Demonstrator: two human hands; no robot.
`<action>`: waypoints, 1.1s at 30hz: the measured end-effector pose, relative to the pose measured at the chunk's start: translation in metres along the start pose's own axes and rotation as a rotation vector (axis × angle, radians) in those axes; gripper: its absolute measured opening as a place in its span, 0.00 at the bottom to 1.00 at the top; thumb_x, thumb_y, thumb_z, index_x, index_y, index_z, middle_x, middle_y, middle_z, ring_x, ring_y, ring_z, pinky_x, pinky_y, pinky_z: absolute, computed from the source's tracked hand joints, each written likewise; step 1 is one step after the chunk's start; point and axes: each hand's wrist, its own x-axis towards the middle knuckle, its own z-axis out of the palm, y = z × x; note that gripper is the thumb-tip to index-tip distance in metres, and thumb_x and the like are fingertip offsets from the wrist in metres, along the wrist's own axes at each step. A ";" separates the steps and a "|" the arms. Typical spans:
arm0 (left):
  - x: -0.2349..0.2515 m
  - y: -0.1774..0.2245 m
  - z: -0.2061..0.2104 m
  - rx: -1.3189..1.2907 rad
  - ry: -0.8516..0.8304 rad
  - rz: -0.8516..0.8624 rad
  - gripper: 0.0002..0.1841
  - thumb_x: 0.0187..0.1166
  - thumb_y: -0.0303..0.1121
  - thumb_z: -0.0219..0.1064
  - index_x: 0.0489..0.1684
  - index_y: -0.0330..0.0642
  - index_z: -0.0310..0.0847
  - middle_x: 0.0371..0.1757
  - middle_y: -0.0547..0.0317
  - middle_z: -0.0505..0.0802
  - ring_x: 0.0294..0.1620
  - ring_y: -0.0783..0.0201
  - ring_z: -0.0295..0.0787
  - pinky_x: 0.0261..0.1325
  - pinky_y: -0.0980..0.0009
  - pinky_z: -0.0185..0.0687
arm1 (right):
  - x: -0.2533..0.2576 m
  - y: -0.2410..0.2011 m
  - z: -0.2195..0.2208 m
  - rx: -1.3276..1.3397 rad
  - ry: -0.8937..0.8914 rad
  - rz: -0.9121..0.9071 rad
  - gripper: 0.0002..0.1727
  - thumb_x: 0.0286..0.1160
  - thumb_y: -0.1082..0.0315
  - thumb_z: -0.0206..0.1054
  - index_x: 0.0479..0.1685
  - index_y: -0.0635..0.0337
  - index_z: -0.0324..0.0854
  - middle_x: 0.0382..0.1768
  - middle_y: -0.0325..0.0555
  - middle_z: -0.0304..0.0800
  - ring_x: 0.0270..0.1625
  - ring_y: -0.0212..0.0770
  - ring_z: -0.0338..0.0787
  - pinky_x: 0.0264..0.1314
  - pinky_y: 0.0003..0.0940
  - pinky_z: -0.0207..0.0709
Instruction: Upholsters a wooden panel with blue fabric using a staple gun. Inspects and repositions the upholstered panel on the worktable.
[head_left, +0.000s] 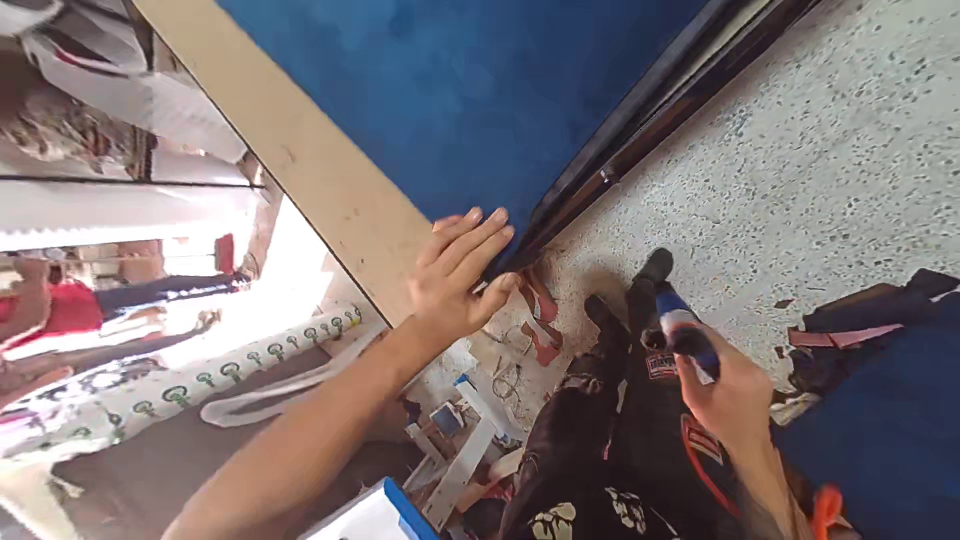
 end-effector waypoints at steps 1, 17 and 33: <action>0.017 0.011 -0.003 -0.001 0.013 -0.091 0.21 0.84 0.51 0.63 0.61 0.46 0.91 0.65 0.56 0.94 0.73 0.55 0.86 0.79 0.52 0.77 | 0.002 0.007 -0.002 -0.048 -0.064 0.012 0.29 0.73 0.51 0.63 0.70 0.57 0.85 0.47 0.54 0.96 0.44 0.54 0.96 0.40 0.60 0.87; 0.148 0.094 0.047 -0.036 0.186 -0.594 0.18 0.85 0.42 0.66 0.62 0.38 0.87 0.63 0.46 0.89 0.67 0.49 0.84 0.66 0.56 0.80 | 0.430 -0.180 -0.167 -0.455 -0.051 -0.935 0.26 0.88 0.48 0.60 0.81 0.43 0.79 0.67 0.66 0.85 0.71 0.66 0.82 0.75 0.63 0.71; 0.185 0.086 0.079 0.256 0.466 -0.826 0.21 0.87 0.40 0.57 0.19 0.38 0.76 0.16 0.51 0.81 0.20 0.51 0.83 0.24 0.58 0.70 | 0.370 -0.173 -0.074 -0.051 -0.120 -1.386 0.15 0.83 0.63 0.59 0.34 0.66 0.82 0.30 0.54 0.84 0.37 0.53 0.87 0.36 0.45 0.77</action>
